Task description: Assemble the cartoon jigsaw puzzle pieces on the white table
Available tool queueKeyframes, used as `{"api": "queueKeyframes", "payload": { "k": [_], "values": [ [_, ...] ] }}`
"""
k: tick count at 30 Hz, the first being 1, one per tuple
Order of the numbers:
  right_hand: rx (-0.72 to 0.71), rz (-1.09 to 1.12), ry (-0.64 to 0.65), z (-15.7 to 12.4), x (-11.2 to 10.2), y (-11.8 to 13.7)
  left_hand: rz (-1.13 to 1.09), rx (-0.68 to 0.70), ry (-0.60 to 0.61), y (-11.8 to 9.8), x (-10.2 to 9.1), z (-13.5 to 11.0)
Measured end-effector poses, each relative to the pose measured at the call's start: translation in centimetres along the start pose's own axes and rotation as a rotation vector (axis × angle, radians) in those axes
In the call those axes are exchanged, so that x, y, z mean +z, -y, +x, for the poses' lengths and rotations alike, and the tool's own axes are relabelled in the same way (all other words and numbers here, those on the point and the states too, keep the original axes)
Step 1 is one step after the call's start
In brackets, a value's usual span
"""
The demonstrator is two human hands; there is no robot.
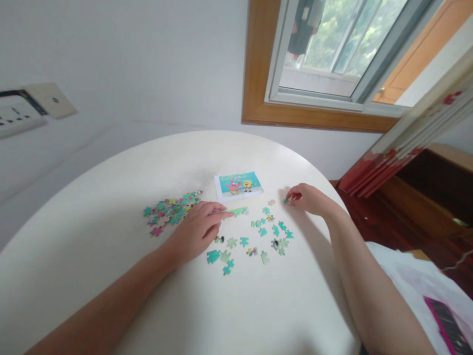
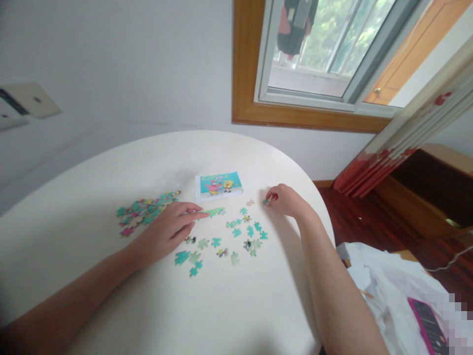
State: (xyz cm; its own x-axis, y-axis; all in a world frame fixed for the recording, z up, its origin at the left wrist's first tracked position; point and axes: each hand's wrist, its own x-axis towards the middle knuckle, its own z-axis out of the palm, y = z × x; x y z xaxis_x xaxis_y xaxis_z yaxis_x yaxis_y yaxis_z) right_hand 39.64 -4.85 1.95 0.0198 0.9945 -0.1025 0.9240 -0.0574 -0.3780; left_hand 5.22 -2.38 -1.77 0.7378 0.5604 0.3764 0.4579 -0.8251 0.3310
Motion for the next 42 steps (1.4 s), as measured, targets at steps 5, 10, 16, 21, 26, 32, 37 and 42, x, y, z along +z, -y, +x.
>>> {"api": "queueKeyframes", "payload": {
  "k": [5,10,16,21,26,32,37,42],
  "values": [
    [0.035,-0.008,-0.02,0.0,-0.1,0.3,0.009,0.009,0.001,0.1,0.1,0.0],
    [0.033,0.076,-0.029,0.0,-0.2,0.5,0.013,0.013,-0.001,0.2,0.2,-0.1],
    [-0.019,0.457,-0.022,0.3,1.3,2.4,0.004,0.001,-0.007,0.0,0.2,-0.1],
    [-0.081,0.49,-0.093,0.4,3.7,6.0,0.003,0.011,-0.013,0.0,0.2,-0.1],
    [-0.084,0.357,-0.167,0.7,5.4,7.4,0.005,0.008,-0.018,0.0,0.2,-0.1],
    [-0.058,0.252,-0.176,0.9,5.8,7.7,0.001,-0.001,-0.014,0.0,0.2,-0.1],
    [-0.064,0.171,-0.183,0.7,5.6,8.1,-0.006,-0.004,-0.014,0.0,0.2,-0.1],
    [-0.066,0.096,-0.198,0.5,5.6,8.4,-0.005,-0.006,-0.016,0.0,0.3,-0.1]
  ]
}}
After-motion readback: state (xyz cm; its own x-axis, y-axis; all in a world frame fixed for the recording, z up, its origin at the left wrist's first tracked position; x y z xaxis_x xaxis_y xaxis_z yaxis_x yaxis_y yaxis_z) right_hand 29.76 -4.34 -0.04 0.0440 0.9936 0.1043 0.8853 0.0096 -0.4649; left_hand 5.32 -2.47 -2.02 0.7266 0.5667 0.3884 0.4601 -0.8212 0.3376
